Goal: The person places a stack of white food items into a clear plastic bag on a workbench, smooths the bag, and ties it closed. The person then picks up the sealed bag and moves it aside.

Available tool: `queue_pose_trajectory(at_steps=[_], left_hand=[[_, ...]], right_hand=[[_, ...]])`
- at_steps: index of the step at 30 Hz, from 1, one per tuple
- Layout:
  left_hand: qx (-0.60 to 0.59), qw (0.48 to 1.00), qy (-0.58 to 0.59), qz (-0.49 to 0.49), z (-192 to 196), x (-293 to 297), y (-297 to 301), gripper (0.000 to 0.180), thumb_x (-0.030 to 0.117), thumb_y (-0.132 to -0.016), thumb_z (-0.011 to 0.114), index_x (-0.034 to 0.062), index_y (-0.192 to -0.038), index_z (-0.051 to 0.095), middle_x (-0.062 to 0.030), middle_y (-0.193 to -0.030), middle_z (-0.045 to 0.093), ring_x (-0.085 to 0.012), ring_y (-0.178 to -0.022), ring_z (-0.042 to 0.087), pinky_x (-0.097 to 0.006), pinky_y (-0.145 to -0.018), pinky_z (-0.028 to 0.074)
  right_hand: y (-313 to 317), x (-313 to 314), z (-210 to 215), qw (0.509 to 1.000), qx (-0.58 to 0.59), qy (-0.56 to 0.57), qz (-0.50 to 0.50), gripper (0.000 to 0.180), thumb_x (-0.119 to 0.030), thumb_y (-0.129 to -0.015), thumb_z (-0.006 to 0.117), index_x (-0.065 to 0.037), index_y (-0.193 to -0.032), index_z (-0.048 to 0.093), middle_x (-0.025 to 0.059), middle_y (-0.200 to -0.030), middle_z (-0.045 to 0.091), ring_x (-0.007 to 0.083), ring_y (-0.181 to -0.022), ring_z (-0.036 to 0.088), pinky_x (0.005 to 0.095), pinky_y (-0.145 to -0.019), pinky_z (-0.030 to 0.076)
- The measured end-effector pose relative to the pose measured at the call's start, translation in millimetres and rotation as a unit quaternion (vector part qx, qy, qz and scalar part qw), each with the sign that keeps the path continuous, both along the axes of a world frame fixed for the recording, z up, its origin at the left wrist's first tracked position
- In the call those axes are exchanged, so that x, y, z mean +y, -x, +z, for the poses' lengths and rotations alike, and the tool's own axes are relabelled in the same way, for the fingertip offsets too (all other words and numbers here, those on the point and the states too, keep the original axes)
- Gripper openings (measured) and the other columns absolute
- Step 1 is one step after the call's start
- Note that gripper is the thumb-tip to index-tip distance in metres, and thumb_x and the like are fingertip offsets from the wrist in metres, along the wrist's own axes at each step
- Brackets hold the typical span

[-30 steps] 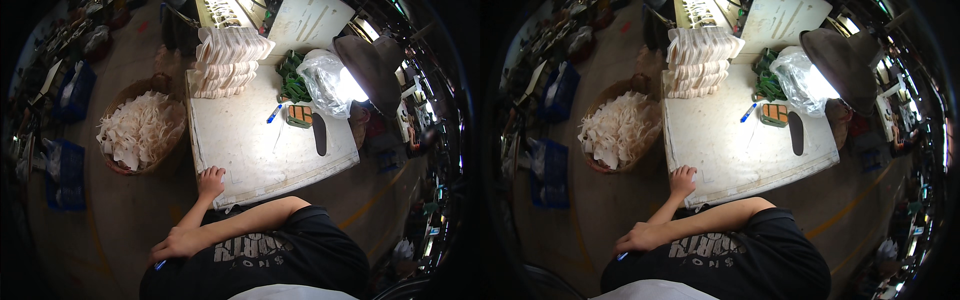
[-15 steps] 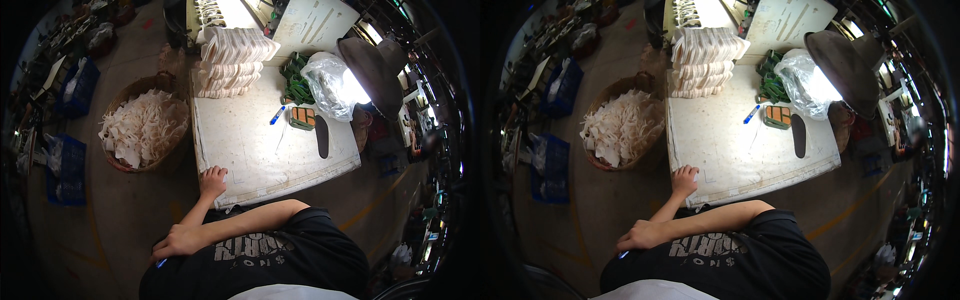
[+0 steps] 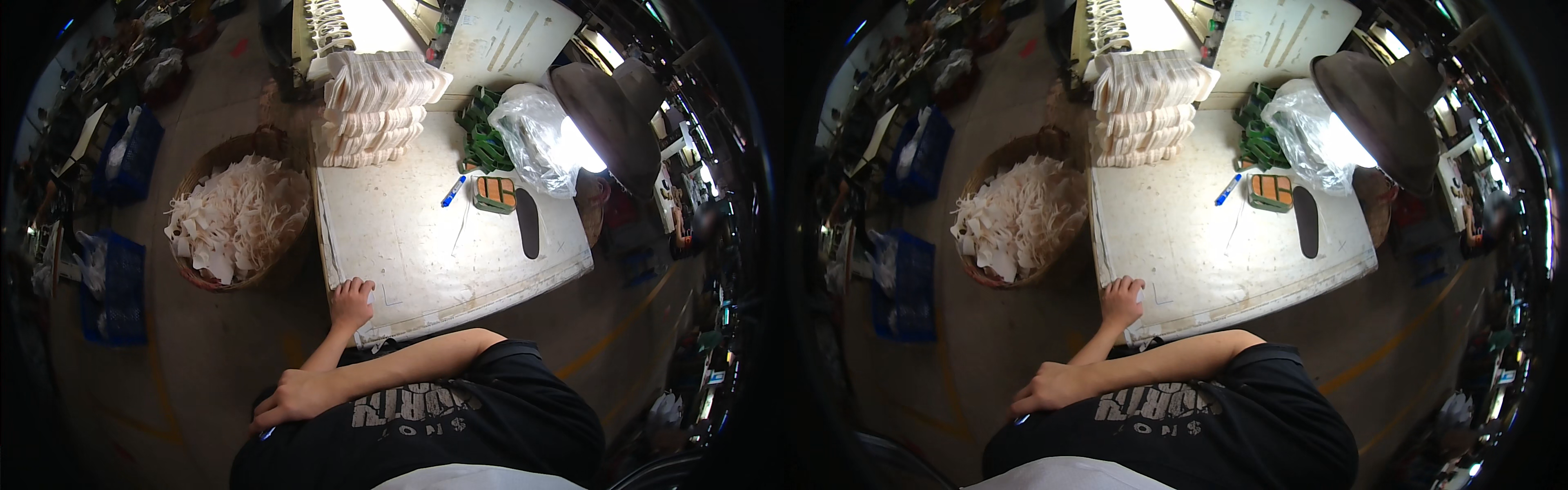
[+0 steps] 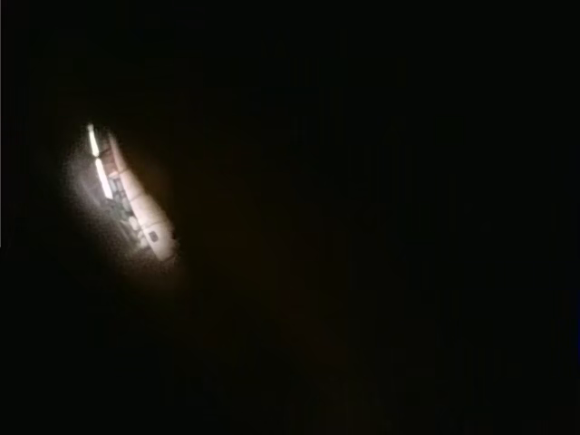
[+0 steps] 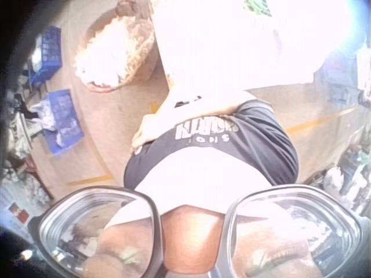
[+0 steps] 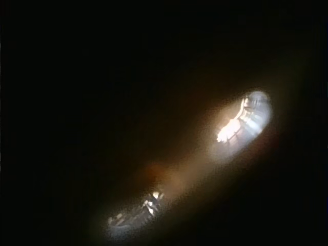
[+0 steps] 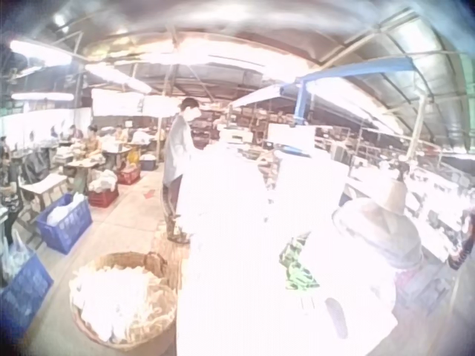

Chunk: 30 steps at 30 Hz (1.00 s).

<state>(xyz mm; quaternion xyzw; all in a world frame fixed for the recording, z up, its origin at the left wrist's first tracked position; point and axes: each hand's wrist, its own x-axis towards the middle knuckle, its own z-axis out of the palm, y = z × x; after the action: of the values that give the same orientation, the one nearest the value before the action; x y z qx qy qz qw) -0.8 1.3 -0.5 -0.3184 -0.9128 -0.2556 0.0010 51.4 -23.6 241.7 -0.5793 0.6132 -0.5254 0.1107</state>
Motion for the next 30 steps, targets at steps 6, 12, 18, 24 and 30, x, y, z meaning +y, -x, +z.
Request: queue_pose_trajectory(at_steps=[6, 12, 18, 24, 30], left_hand=[[0.009, 1.000, -0.001, 0.003, 0.0, 1.1, -0.7, 0.037, 0.015, -0.071, 0.070, 0.0206, -0.107, 0.065, -0.0034, -0.101, 0.060, -0.0265, -0.104, 0.060, -0.043, -0.092, 0.047], [0.012, 1.000, 0.009, 0.006, 1.0, 2.4, -2.0, 0.035, 0.015, -0.071, 0.069, 0.0206, -0.105, 0.065, -0.0037, -0.101, 0.060, -0.0267, -0.103, 0.060, -0.043, -0.091, 0.047], [0.008, 1.000, -0.004, 0.002, -0.2, 3.1, -1.2, 0.035, 0.015, -0.071, 0.068, 0.0197, -0.105, 0.064, -0.0045, -0.101, 0.060, -0.0275, -0.104, 0.060, -0.044, -0.091, 0.047], [0.010, 1.000, 0.014, 0.006, 0.9, 2.9, -2.8, 0.036, 0.014, -0.071, 0.068, 0.0203, -0.107, 0.065, -0.0043, -0.100, 0.060, -0.0271, -0.102, 0.061, -0.043, -0.091, 0.047], [0.000, 0.999, 0.028, 0.018, 3.3, 5.2, -4.5, 0.037, 0.014, -0.070, 0.068, 0.0200, -0.107, 0.065, -0.0053, -0.101, 0.059, -0.0274, -0.104, 0.060, -0.043, -0.094, 0.046]], right_hand=[[1.6, 5.8, 4.9, 1.000, -0.011, 0.007, 0.002, 0.055, -0.036, -0.089, 0.063, -0.010, -0.136, 0.058, 0.0110, -0.117, 0.071, 0.0359, -0.090, 0.073, 0.0464, -0.069, 0.060], [0.6, 14.1, 12.3, 0.999, -0.031, 0.012, 0.015, 0.052, -0.039, -0.092, 0.061, -0.011, -0.136, 0.060, 0.0121, -0.119, 0.073, 0.0365, -0.096, 0.074, 0.0469, -0.074, 0.060], [-2.5, 25.3, 16.8, 0.998, -0.050, 0.024, 0.038, 0.045, -0.037, -0.097, 0.058, -0.012, -0.135, 0.061, 0.0128, -0.122, 0.074, 0.0365, -0.104, 0.073, 0.0473, -0.081, 0.060], [-8.3, 34.3, 15.1, 0.996, -0.054, 0.027, 0.060, 0.047, -0.035, -0.095, 0.059, -0.011, -0.136, 0.061, 0.0138, -0.123, 0.073, 0.0365, -0.109, 0.072, 0.0469, -0.083, 0.060], [-14.8, 45.5, 14.9, 0.996, -0.045, 0.013, 0.070, 0.048, -0.032, -0.094, 0.059, -0.011, -0.137, 0.060, 0.0148, -0.124, 0.073, 0.0372, -0.109, 0.072, 0.0476, -0.085, 0.060]])
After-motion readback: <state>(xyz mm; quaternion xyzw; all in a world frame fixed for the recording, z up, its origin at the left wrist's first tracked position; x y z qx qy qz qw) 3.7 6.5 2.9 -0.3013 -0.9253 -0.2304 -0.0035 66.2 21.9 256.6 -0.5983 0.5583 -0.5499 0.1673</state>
